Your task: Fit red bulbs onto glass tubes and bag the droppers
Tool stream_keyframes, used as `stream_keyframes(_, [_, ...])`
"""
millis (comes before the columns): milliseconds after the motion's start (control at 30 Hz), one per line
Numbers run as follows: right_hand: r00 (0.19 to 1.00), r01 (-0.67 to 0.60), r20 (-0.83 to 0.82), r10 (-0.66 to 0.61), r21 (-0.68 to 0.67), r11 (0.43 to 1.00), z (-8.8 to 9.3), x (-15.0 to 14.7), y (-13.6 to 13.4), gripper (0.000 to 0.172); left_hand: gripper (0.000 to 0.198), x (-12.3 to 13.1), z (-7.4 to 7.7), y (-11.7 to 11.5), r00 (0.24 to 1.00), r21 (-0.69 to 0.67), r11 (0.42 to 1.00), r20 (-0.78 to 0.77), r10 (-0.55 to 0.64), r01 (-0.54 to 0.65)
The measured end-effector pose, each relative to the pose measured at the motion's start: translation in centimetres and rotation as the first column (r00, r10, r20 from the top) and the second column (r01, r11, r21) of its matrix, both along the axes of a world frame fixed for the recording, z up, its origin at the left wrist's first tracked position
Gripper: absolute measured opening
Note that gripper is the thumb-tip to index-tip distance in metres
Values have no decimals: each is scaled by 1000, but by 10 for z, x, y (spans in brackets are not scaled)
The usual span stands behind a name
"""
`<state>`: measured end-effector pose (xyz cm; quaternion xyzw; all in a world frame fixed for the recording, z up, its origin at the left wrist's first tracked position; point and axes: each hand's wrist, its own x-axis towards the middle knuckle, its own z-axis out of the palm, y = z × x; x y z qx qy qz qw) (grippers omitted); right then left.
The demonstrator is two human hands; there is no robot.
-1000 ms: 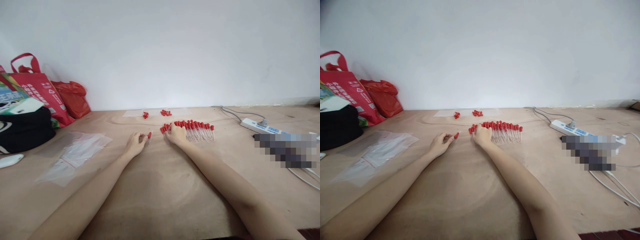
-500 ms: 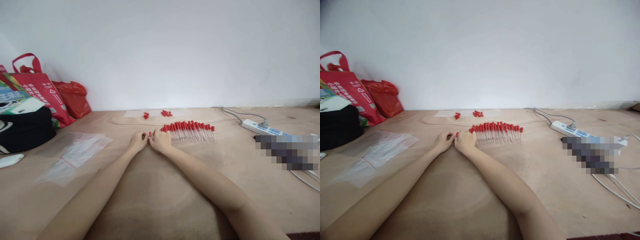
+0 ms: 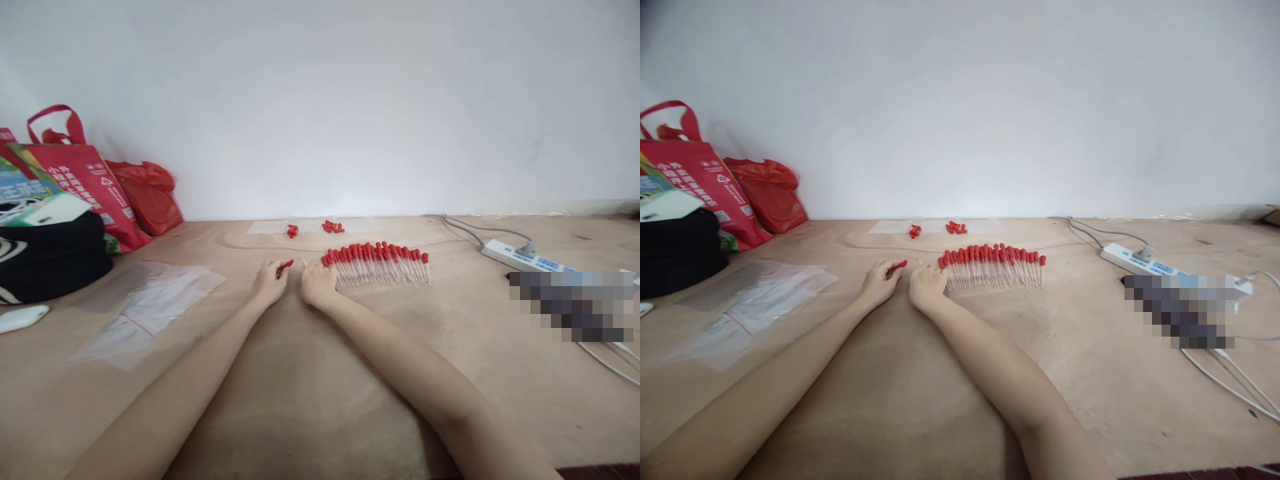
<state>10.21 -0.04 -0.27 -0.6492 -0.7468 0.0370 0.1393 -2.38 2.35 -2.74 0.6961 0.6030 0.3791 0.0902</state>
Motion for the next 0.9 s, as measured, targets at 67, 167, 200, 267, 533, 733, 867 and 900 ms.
stream_keyframes(67, [1000, -19, 3, 19, 25, 1000, -2, 5, -3, 28, 20, -1, 0, -3, 999, -3, 1000, 26, -27, 27])
stream_keyframes(167, [995, -95, 13, 94, 153, 984, -3, 24, -11, 24, 21, -1, 2, -9, 995, -8, 997, 54, -78, 79])
stream_keyframes(200, [993, -118, 14, 118, 211, 970, -4, 33, -15, 23, 22, -1, 2, -11, 994, -11, 995, 59, -96, 97])
stream_keyframes(267, [989, -145, 5, 150, 305, 941, -6, 55, -22, 22, 23, 1, 3, -16, 989, -16, 991, 64, -132, 134])
stream_keyframes(533, [954, -270, -32, 299, 349, 897, -19, 126, -54, 27, 23, 28, 10, -47, 900, -7, 900, -21, -435, 435])
stream_keyframes(733, [923, -353, -20, 384, 351, 867, -21, 125, -60, 26, 22, 43, 16, -65, 861, -35, 860, 9, -509, 509])
stream_keyframes(867, [910, -382, -13, 414, 362, 850, -20, 122, -59, 24, 22, 43, 17, -66, 851, -19, 851, 11, -525, 525])
stream_keyframes(900, [911, -380, -12, 412, 360, 852, -21, 122, -59, 24, 22, 43, 17, -66, 850, -15, 850, 12, -526, 526])
